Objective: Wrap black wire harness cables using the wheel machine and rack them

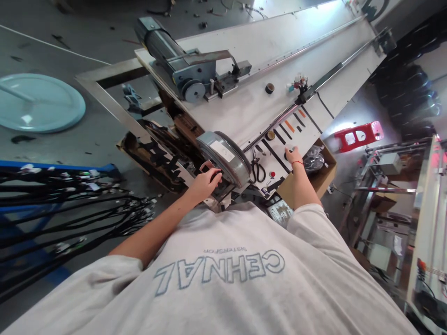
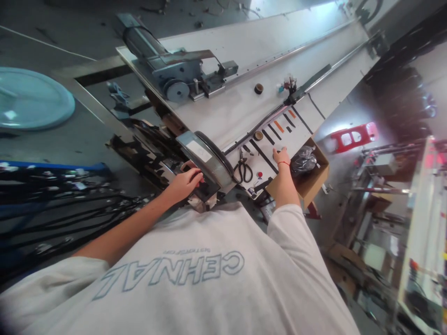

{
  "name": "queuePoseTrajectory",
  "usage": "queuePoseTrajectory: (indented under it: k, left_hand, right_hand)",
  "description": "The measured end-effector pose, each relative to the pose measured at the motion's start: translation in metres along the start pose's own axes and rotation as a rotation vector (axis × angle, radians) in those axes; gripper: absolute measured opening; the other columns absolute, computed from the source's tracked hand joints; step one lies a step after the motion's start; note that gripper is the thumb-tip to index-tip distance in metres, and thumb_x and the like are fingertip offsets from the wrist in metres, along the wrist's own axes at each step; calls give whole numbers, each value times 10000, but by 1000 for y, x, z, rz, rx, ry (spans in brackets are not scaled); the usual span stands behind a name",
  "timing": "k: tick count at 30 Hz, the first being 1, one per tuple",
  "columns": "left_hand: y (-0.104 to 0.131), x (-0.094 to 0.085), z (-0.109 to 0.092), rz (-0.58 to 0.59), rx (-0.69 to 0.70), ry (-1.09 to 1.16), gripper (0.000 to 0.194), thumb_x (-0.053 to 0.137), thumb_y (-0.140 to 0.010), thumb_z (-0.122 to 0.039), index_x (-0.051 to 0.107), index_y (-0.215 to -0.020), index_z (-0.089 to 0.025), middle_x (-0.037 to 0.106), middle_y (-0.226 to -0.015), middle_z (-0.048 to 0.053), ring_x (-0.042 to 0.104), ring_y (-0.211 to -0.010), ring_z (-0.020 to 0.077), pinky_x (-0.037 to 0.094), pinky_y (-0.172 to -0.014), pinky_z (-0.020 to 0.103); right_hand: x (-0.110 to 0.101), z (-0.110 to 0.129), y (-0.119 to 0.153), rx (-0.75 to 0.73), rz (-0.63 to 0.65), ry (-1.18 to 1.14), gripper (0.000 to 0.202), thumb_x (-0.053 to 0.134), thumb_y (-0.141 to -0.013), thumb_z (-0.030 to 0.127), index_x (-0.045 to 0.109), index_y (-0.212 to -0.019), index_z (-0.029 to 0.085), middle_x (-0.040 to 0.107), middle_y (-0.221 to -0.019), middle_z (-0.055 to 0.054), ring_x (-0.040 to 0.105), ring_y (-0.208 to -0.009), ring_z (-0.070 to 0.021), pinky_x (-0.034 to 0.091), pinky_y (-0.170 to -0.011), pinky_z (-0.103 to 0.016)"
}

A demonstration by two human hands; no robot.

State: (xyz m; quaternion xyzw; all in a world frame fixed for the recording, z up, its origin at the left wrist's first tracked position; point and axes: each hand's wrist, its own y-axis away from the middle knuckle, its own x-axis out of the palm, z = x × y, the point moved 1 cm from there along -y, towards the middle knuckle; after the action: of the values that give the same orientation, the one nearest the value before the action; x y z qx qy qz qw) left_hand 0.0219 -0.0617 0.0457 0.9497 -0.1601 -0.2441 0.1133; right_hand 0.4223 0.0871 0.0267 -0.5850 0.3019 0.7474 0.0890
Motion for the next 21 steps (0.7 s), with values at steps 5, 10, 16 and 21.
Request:
queuePoseTrajectory:
  k: [5, 10, 16, 21]
  left_hand:
    - [21, 3, 9, -17, -54, 9, 417, 326, -913, -519, 548, -759, -202, 624, -629, 28, 568, -586, 186, 415, -632, 287]
    - [51, 0, 30, -21, -154, 14, 552, 243, -903, -610, 513, -638, -208, 573, -561, 23, 517, -559, 180, 381, -581, 287]
    - [80, -7, 66, 97, -290, 50, 671, 191, -851, -731, 488, -530, -223, 497, -452, 20, 474, -481, 186, 351, -525, 304]
    - [77, -7, 67, 74, -199, 28, 611, 251, -846, -703, 523, -593, -218, 589, -576, 32, 525, -572, 192, 404, -587, 292]
  right_hand:
    - [-2, 0, -2, -4, 10, -36, 706, 489, -935, 500, 351, -1464, 54, 507, -1390, -257, 488, -1304, -309, 345, -1101, -434]
    - [-4, 1, -2, 7, 20, -48, 752, 491, -934, 506, 298, -1500, 50, 467, -1436, -250, 466, -1327, -325, 338, -1112, -452]
    - [-4, 2, 2, 17, 26, -65, 730, 497, -941, 486, 305, -1505, 64, 450, -1456, -237, 442, -1351, -318, 336, -1121, -460]
    - [-12, 5, -4, 39, 22, -112, 717, 532, -918, 461, 350, -1471, 43, 472, -1428, -253, 461, -1328, -348, 334, -1111, -493]
